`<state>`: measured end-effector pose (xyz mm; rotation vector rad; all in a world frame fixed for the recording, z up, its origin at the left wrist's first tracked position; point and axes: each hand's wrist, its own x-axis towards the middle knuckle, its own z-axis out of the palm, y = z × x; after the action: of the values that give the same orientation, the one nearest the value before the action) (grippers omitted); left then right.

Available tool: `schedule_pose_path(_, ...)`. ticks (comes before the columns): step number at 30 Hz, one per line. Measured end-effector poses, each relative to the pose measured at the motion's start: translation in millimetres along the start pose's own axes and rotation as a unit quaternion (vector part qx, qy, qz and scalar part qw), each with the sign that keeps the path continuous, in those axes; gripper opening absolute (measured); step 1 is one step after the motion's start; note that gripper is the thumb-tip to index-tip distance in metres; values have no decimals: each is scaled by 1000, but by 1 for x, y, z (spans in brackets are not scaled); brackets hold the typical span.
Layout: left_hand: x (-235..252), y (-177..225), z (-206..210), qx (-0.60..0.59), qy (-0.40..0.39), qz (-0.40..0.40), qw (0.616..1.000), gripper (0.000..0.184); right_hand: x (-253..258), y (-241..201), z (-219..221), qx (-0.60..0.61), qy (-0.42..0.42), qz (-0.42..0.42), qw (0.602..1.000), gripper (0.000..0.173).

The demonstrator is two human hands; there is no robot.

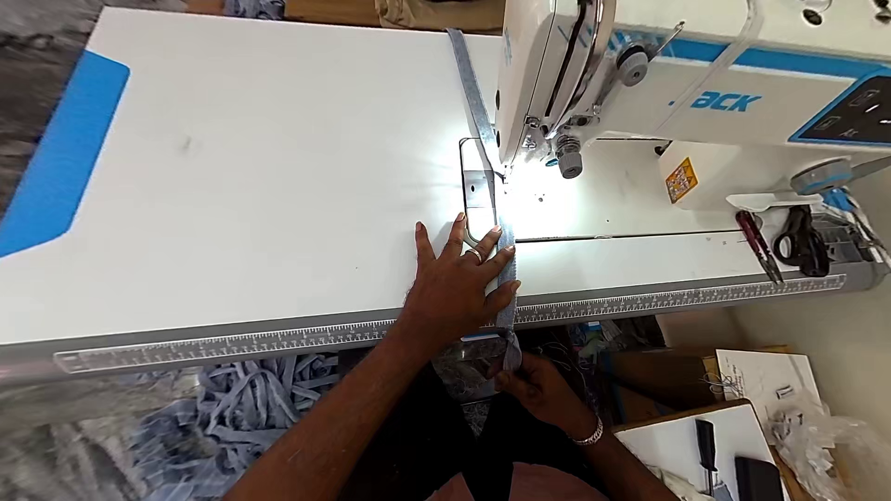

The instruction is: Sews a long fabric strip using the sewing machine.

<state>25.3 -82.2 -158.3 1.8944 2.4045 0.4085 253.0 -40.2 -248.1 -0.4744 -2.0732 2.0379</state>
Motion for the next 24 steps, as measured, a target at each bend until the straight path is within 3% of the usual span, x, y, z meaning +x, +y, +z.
schedule_pose_path(3,0,0,-1,-7,0,-2,1000,56,-2,-10,0,-97,41,15,994,25)
schedule_pose_path(6,3,0,-4,-15,-13,-13,1000,55,-12,-41,6,-357,112,33,927,39)
schedule_pose_path(10,11,-2,-10,-18,-26,-29,999,67,-35,-73,21,-497,125,12,859,66)
schedule_pose_path(14,27,-6,-12,13,-35,-52,998,81,-53,-82,27,-544,81,39,834,65)
schedule_pose_path(19,54,-13,-11,27,-35,-88,995,70,-65,-75,33,-551,36,74,831,65)
schedule_pose_path(23,75,-22,-10,30,-41,-117,992,66,-53,-87,-6,-453,-97,190,866,74)
schedule_pose_path(24,79,-24,-11,32,-44,-121,991,66,-48,-96,-27,-442,-99,203,868,68)
